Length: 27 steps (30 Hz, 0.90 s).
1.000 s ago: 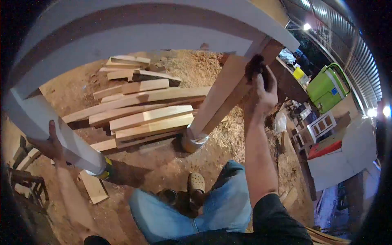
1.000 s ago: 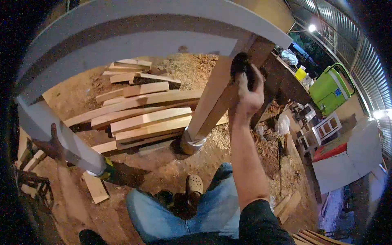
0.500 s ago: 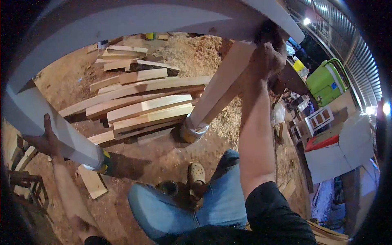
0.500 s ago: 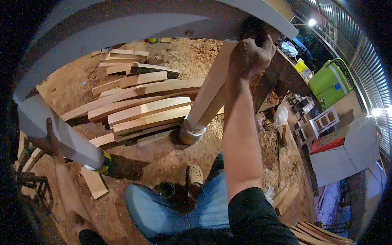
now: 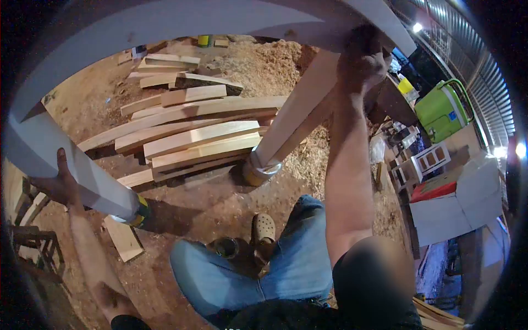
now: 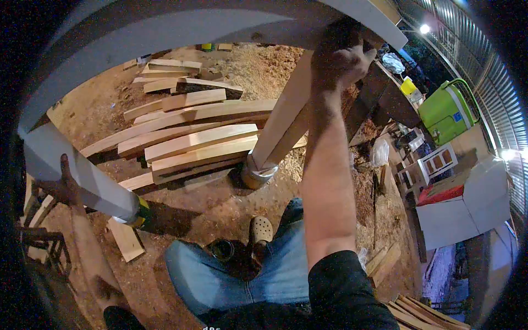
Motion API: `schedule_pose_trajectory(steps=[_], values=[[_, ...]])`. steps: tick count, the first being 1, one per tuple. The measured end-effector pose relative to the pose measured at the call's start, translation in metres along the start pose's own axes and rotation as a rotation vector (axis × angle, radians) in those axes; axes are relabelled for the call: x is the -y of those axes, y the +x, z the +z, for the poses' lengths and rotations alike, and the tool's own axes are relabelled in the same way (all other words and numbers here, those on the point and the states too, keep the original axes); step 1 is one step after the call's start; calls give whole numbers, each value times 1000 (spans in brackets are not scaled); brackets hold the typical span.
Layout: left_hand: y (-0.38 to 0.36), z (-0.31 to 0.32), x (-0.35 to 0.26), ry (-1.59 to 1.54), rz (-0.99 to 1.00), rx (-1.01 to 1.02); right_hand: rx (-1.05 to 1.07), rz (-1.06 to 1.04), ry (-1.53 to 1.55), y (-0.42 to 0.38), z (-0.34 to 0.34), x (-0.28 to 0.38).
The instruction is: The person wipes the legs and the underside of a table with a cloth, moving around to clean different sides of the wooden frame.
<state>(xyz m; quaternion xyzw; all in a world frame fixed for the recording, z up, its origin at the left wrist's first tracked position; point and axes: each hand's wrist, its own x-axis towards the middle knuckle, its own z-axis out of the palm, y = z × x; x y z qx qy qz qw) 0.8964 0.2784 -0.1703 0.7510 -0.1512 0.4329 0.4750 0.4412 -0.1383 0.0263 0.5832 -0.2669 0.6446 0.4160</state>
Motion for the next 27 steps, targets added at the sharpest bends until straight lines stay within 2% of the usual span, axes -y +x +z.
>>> schedule_pose_trajectory(steps=[1,3,5,7,11,15,19,21,25,27], values=[[0,1,4,44,15,-13,67,37,-25,2,-4,1],[-3,0,2,-45,-30,19,65,4,-57,4,0,-4],[-4,-2,-5,-89,-54,14,18,65,-18,2,4,-3],[-5,-1,-8,-95,-50,-21,-70,216,88,4,2,13],[-3,-1,-12,-157,-23,-49,-14,79,214,-2,10,1],[-2,-2,-9,-185,6,-39,21,166,236,3,-7,31],[-2,-6,-16,-156,-14,-26,-44,326,485,12,-21,73],[-2,-5,-14,-151,-46,-21,-80,165,399,8,-8,80],[-5,-6,-14,-101,-84,-22,-72,69,372,24,-32,136],[-3,-6,-13,-49,-41,-23,-112,-66,382,25,-26,150]])
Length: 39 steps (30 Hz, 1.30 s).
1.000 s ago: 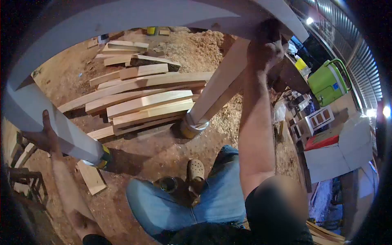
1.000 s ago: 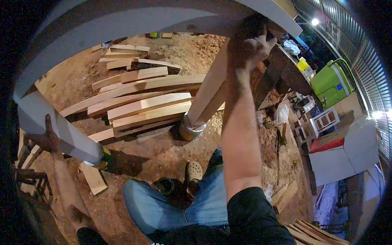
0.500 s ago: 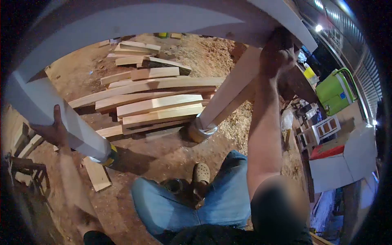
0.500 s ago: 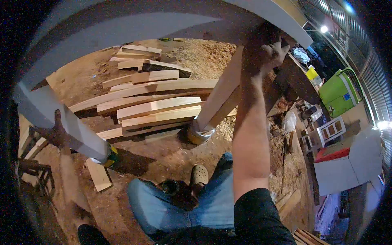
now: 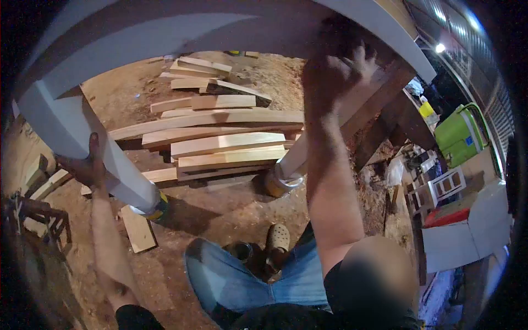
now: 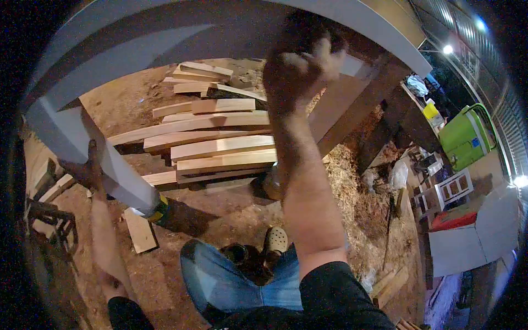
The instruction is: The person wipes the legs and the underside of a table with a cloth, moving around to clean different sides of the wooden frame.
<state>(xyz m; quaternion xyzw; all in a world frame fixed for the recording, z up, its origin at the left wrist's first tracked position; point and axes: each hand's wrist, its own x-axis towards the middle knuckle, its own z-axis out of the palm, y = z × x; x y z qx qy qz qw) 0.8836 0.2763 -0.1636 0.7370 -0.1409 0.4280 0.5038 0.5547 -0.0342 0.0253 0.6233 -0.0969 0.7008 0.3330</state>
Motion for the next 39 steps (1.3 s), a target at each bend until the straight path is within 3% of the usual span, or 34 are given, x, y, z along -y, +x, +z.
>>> schedule_pose_trajectory(steps=[2,5,7,11,12,15,21,23,24,25,28,31,35,38,39], values=[[1,0,2,-13,7,16,-56,231,249,3,9,27],[2,0,9,-127,1,43,-153,394,454,17,21,74],[3,0,6,-196,52,36,-109,447,463,23,19,104],[1,6,25,200,96,-4,-117,530,496,33,28,147],[-2,2,13,80,-78,22,-77,526,517,36,28,156],[-6,18,45,222,-59,66,-3,538,587,42,32,188],[-3,6,32,97,66,62,-24,618,687,72,39,266],[7,-12,9,-24,-62,202,-11,644,711,74,42,282],[3,-6,18,84,20,128,-9,668,749,75,43,290],[1,-6,14,63,-76,111,-5,692,781,78,44,296],[6,-9,10,4,-45,132,103,867,793,86,37,317],[4,-12,11,35,-96,168,229,831,930,89,43,339],[-2,-10,11,56,-135,167,74,849,838,98,44,359],[0,-11,10,40,-157,164,-1,745,721,92,60,372],[0,-13,4,44,-178,169,172,812,816,95,57,372]])
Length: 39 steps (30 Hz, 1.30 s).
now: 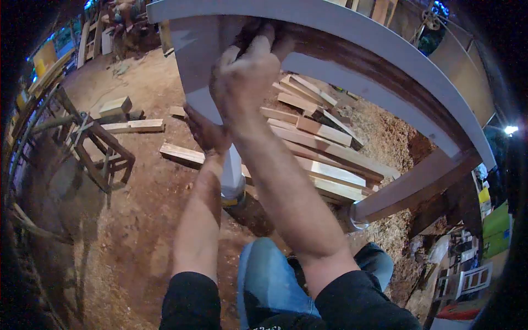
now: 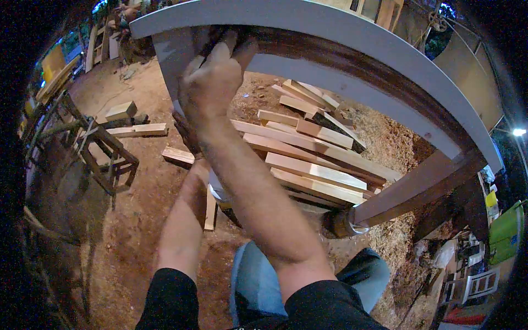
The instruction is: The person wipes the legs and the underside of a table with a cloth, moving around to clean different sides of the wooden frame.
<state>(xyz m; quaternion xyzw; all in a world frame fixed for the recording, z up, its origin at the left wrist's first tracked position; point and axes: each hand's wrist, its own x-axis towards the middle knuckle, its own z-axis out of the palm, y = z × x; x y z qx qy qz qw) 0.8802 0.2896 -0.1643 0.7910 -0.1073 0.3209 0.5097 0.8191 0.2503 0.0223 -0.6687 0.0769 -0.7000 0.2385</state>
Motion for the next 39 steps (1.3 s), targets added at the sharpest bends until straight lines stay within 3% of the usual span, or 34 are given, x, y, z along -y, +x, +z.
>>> schedule_pose_trajectory(steps=[2,5,10,14,20,24,26,29,30,31,32,38,39], values=[[1,-3,-9,10,-24,6,304,259,71,-1,-6,9],[1,1,-2,7,10,-7,-80,-48,93,-8,23,10],[1,4,7,10,62,-25,43,-14,150,-12,27,20],[1,7,9,9,78,-44,-26,-102,63,-8,32,16],[1,10,16,25,99,-68,268,49,290,-1,22,4],[-1,4,10,-7,89,-33,136,-149,226,5,11,1],[4,3,10,3,174,-20,211,-103,114,4,-2,-6],[7,-4,-1,-22,86,15,79,4,-57,-16,-38,-22],[8,-6,-5,-40,22,33,57,-39,19,-18,-49,-29],[6,7,10,177,254,-134,30,-80,93,-18,-60,-35],[5,17,28,150,248,-123,3,-118,165,-20,-64,-39],[5,4,6,38,139,-49,198,-125,100,-6,-37,-15],[6,5,8,34,137,-41,152,-198,111,-6,-18,-21]])
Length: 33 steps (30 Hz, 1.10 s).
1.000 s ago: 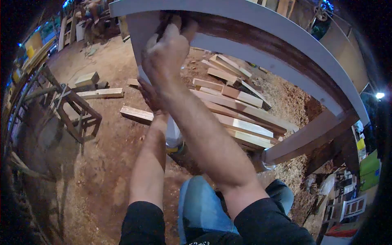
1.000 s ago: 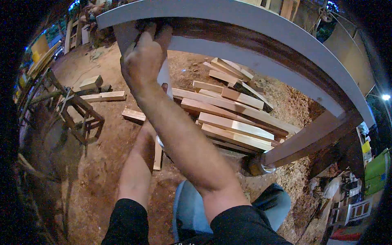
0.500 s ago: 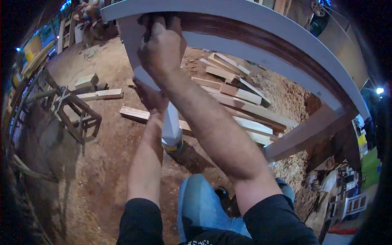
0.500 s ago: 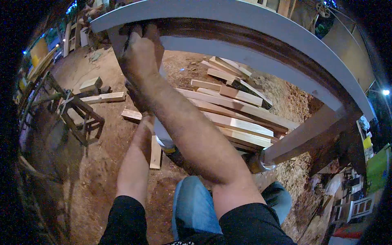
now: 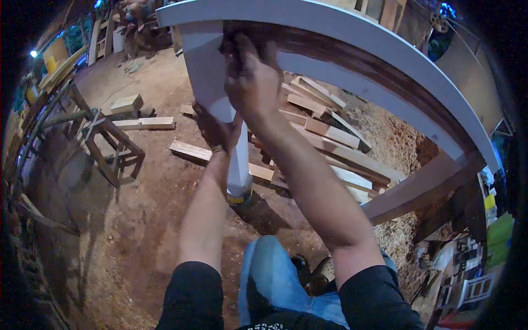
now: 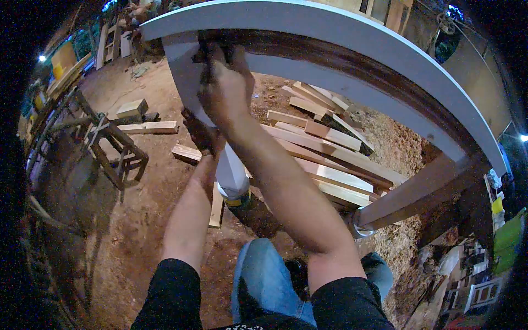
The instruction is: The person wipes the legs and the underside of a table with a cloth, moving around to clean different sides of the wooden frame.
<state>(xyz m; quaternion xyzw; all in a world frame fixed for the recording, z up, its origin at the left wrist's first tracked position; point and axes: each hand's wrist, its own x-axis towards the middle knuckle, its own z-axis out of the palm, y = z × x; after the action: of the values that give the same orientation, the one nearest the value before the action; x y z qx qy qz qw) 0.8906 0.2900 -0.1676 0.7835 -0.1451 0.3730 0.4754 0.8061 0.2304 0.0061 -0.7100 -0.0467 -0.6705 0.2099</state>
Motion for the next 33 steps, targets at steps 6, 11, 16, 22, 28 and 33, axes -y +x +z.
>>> schedule_pose_trajectory(steps=[6,11,16,22,28,33], values=[[1,-5,-1,-99,50,-32,174,78,-24,0,15,8],[6,-21,-25,39,-18,67,133,131,-86,5,-3,-2],[-5,2,-3,45,-108,13,-40,-19,-196,3,-68,-34],[-3,-3,-1,-9,-159,90,-206,-212,-354,17,-196,-90],[-9,-12,-22,-78,-101,57,-286,-95,-628,16,-331,-135],[-7,-4,-9,-7,-81,44,-354,-9,-831,18,-411,-157]])
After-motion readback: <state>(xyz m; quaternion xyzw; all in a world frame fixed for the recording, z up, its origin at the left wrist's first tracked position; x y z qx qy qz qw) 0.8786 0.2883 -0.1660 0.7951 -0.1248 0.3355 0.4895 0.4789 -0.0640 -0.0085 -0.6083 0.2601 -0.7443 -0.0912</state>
